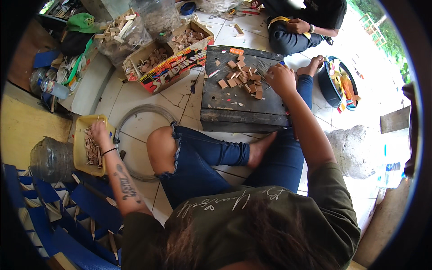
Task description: The person sits on the floor and assembles small wooden blocks by inserting nails and tapping them with a hammer. They handle the blocks and nails by hand, occasionally adjusting the position of the pieces on a small work surface.
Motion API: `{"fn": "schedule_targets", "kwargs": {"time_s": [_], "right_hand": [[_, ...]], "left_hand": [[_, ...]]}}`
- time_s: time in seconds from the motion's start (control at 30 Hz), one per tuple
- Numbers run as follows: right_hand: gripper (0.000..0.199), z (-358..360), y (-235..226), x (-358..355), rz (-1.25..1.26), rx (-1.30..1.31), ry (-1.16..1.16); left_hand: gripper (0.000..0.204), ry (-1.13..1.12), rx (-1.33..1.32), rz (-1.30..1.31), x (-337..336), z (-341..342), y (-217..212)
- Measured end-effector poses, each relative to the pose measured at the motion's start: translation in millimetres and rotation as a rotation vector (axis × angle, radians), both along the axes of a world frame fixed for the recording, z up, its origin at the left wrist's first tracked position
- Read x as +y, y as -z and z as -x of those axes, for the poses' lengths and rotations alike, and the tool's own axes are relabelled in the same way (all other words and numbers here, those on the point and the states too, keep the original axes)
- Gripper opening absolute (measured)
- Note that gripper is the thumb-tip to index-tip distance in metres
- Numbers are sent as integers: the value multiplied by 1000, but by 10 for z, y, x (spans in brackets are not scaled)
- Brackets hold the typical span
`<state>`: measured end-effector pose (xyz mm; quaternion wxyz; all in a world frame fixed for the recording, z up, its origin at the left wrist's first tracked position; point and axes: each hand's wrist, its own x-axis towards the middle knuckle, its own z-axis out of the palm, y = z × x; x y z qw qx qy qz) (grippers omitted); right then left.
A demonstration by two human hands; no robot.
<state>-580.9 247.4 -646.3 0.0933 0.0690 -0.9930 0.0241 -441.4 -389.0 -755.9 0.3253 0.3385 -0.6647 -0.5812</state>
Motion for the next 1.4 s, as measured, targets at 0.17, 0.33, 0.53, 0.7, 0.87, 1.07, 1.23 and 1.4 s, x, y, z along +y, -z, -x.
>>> {"fn": "schedule_targets", "kwargs": {"time_s": [0.17, 0.33, 0.53, 0.7, 0.87, 1.07, 1.23, 1.4], "right_hand": [[17, 234, -13, -51, 44, -139, 124], [19, 186, -15, 137, 262, -35, 21], [21, 88, -60, 303, 727, -129, 34], [13, -185, -118, 257, 1338, -346, -7], [10, -634, -140, 59, 1506, -413, -94], [9, -971, -52, -231, 1311, -334, -147], [11, -1010, -21, -389, 1030, -110, -203], [12, -1028, -70, -424, 924, -45, -275]], "left_hand": [[31, 664, 213, 425, 2213, 473, -487], [32, 797, 248, 972, 3450, 818, -900], [20, 691, 74, 1123, 3758, 902, -808], [15, 958, 169, 643, 3885, 742, -851], [12, 1018, 293, 791, 4122, 426, -819], [9, 1034, 295, 731, 4171, 367, -751], [10, 1060, 287, 665, 4153, 368, -732], [12, 1064, 282, 685, 4144, 377, -724]]}}
